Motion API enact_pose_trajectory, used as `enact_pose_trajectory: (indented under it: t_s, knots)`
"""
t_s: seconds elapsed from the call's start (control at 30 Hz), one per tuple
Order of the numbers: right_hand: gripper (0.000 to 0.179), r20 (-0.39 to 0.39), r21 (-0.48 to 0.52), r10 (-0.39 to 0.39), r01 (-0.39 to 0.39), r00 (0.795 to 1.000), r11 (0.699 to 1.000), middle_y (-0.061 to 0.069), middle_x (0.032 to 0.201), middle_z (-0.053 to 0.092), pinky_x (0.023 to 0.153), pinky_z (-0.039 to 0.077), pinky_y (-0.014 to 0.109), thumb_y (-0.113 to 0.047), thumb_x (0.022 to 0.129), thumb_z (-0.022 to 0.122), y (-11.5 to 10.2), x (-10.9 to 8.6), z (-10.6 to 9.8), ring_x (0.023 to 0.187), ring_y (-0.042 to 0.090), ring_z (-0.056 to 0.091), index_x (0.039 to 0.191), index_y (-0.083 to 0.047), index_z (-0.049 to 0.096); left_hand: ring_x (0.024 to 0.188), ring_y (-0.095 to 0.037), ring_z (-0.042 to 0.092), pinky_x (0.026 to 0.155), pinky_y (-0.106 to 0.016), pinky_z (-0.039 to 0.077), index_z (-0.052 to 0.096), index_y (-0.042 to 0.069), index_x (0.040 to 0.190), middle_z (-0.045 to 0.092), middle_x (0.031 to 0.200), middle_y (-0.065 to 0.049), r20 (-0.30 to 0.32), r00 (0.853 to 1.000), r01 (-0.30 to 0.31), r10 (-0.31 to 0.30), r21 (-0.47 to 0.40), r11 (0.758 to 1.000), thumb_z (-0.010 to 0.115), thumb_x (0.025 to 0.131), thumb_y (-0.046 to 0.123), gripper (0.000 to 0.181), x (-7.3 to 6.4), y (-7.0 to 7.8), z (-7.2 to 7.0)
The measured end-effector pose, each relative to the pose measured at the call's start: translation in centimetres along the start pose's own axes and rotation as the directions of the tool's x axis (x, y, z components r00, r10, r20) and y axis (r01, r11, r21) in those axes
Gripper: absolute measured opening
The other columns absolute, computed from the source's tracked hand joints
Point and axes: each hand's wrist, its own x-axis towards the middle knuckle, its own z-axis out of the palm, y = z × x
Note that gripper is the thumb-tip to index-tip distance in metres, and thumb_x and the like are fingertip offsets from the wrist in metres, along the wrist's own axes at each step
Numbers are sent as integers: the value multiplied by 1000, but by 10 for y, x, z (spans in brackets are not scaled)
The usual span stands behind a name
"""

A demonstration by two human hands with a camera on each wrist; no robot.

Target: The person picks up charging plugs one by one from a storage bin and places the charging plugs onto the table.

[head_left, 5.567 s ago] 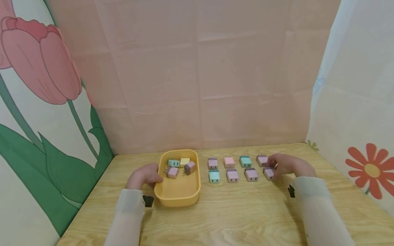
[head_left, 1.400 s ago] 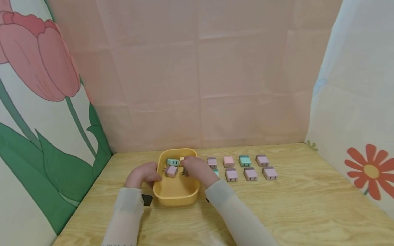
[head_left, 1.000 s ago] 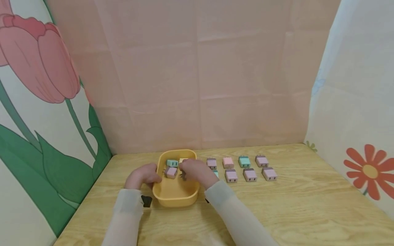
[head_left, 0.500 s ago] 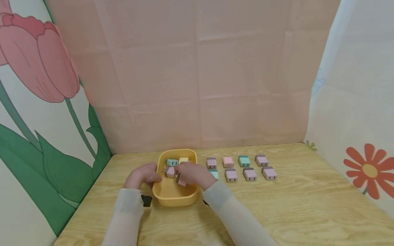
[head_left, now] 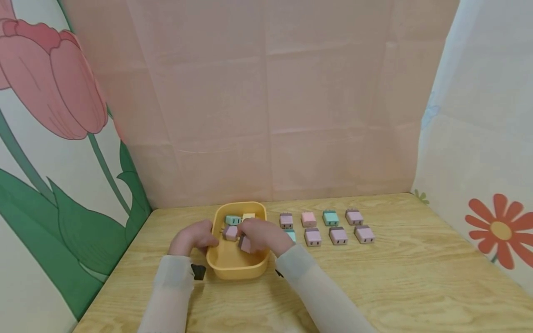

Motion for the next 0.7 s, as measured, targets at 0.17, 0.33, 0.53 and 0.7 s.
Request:
enact_pose_trajectory:
  t_s: [0.17,0.33,0.53,0.7]
  knots:
    - [20,-25,31,0,1,1000,1000,-4,99,73,79,53,28,-14,92,83,1,0,0,84,11,59,111,-17,77,78,-19,74,76,-36,65,68,-1,107,76,93,-11,3,1000,18,-18,3,1000,71,90,7,19,1,0,0]
    - [21,-35,55,20,-19,999,998,-7,89,66,72,48,27,-21,90,87,0,-3,0,79,11,56,106,-17,75,80,-20,74,77,-36,64,68,-2,109,76,95,-11,11,999,33,-33,-5,999,71,91,7,21,2,0,1]
    - [25,-27,108,46,-43,999,993,-7,85,64,71,46,27,-32,89,90,-1,-4,0,77,11,55,100,-18,72,80,-21,74,77,-36,65,67,-2,110,75,95,-12,15,1000,23,-23,-10,1000,71,90,7,22,3,-2,1]
    - [30,0,129,55,-54,999,990,-7,88,66,73,48,27,-39,89,89,-3,-4,0,79,11,56,102,-20,71,80,-20,74,76,-36,64,67,-1,110,75,95,-12,12,1000,17,-17,-17,1000,71,90,7,23,3,-2,1]
